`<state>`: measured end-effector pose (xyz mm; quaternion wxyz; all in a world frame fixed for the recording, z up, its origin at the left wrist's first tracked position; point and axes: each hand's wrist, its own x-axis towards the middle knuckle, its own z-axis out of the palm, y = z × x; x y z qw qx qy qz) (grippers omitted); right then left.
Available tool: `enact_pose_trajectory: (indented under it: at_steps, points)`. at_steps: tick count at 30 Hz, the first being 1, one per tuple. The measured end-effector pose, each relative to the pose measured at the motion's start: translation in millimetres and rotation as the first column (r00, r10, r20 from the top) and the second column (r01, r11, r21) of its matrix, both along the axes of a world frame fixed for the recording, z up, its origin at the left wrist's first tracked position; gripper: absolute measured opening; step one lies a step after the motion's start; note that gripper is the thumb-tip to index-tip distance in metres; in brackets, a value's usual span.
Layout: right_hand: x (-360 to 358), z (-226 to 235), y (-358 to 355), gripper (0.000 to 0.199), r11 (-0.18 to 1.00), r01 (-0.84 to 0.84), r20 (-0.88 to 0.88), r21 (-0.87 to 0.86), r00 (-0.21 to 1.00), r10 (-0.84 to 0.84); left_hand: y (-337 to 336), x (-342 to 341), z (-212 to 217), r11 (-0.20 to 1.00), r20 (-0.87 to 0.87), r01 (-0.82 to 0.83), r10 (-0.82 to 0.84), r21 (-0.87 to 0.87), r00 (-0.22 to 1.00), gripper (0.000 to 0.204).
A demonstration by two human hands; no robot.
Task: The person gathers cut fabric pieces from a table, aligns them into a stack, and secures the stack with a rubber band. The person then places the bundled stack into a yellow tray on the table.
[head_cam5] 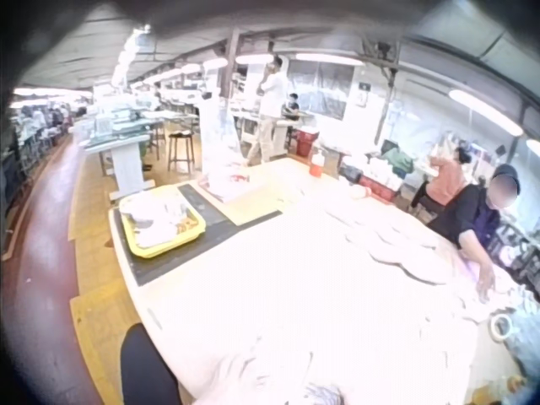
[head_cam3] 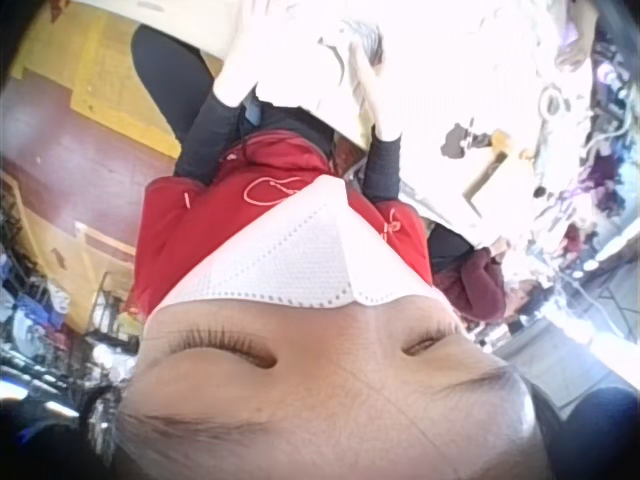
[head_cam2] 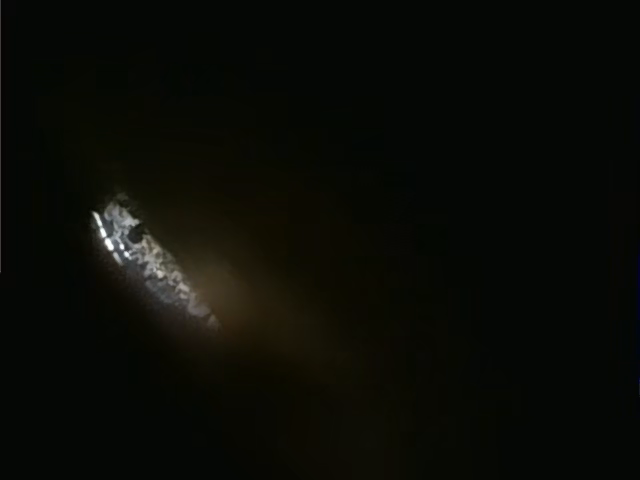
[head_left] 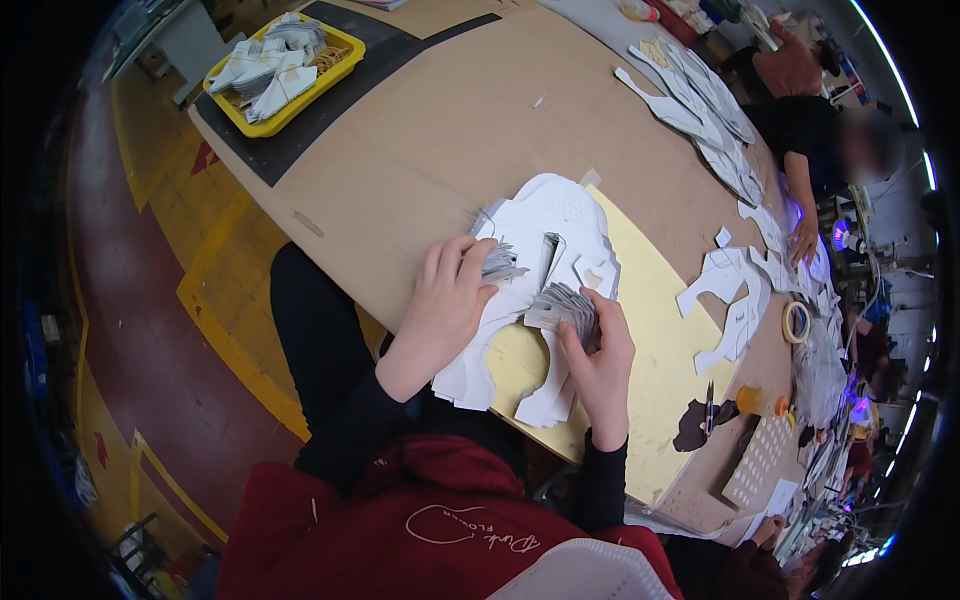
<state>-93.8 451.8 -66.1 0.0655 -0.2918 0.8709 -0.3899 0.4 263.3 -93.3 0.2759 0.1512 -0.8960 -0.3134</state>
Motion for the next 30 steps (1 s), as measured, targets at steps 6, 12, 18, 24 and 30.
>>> enact_pose_trajectory:
  at_steps: [6,12,18,24,30]
  points:
    - [3,0,1,0.039,0.965,0.173,0.088,-0.196,0.983,-0.159,-3,3,0,0.983,0.022,0.019,-0.023,0.182,0.999,0.039]
    - [19,8,-51,0.036,0.905,0.292,-0.005,-0.308,0.951,-0.308,3,-4,-9,0.977,-0.001,-0.1,0.102,0.19,0.995,0.042]
    - [48,1,-82,0.047,0.963,0.081,0.06,-0.258,0.996,-0.068,-2,9,-8,0.938,0.034,0.04,-0.055,0.345,0.998,0.055]
    - [48,-4,-63,0.044,0.94,-0.142,0.096,-0.309,0.979,0.179,-5,13,-15,0.93,-0.095,0.066,-0.034,0.361,0.995,0.068]
    - [-1,7,-25,0.038,0.991,0.024,-0.109,-0.132,0.993,-0.039,-10,7,-17,0.943,-0.027,0.056,-0.05,0.328,0.998,0.064]
